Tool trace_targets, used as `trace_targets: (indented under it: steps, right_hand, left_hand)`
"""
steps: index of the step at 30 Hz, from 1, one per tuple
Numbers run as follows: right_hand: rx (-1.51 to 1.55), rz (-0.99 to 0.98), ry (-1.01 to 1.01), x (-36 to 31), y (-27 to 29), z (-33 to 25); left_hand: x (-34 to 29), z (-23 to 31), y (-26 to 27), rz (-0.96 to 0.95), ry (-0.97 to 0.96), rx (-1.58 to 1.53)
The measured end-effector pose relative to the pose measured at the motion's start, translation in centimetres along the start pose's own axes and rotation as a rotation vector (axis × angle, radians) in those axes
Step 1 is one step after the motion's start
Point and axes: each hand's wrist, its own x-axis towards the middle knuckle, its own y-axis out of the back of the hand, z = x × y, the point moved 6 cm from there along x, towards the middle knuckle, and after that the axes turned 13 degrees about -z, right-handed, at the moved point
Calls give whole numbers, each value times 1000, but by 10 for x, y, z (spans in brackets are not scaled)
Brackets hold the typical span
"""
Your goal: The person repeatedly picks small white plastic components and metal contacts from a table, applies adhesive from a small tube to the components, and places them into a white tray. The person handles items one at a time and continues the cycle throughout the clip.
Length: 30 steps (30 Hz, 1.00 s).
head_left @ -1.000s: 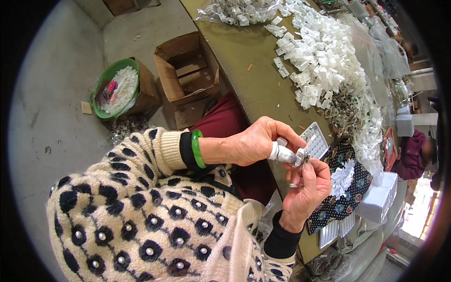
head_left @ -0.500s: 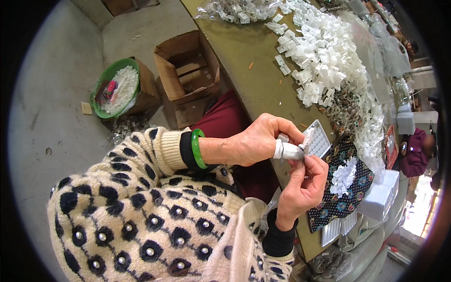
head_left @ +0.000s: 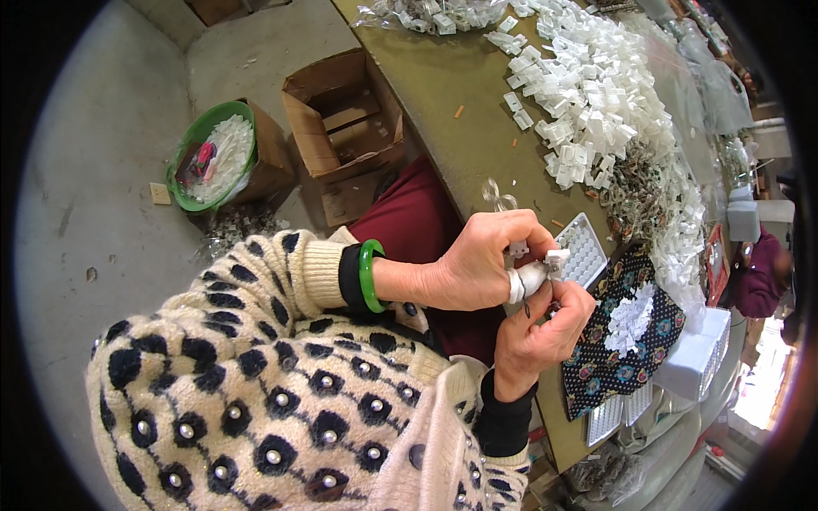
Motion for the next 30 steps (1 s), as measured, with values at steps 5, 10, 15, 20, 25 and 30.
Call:
trace_targets:
  steps: [5,10,15,20,25,30]
  right_hand:
    - [-21,0,23,3,-1,4]
    - [233,-50,-194,-3,-4,18]
    - [764,-84,-474,-10,-16,32]
    - [1595,-142,-763,-18,-37,31]
    - [1686,-207,-720,-21,-40,31]
    - [909,-172,-531,-9,-12,54]
  left_hand:
    - [-2,-5,-2,18,37,-16]
    - [-11,-33,-14,28,520,-881]
    - [-12,-36,-21,87,672,-1152]
    - [-13,-31,-14,23,535,-1045]
    - [-17,-21,-14,-56,398,-999]
    - [-14,-25,-11,-78,450,-1029]
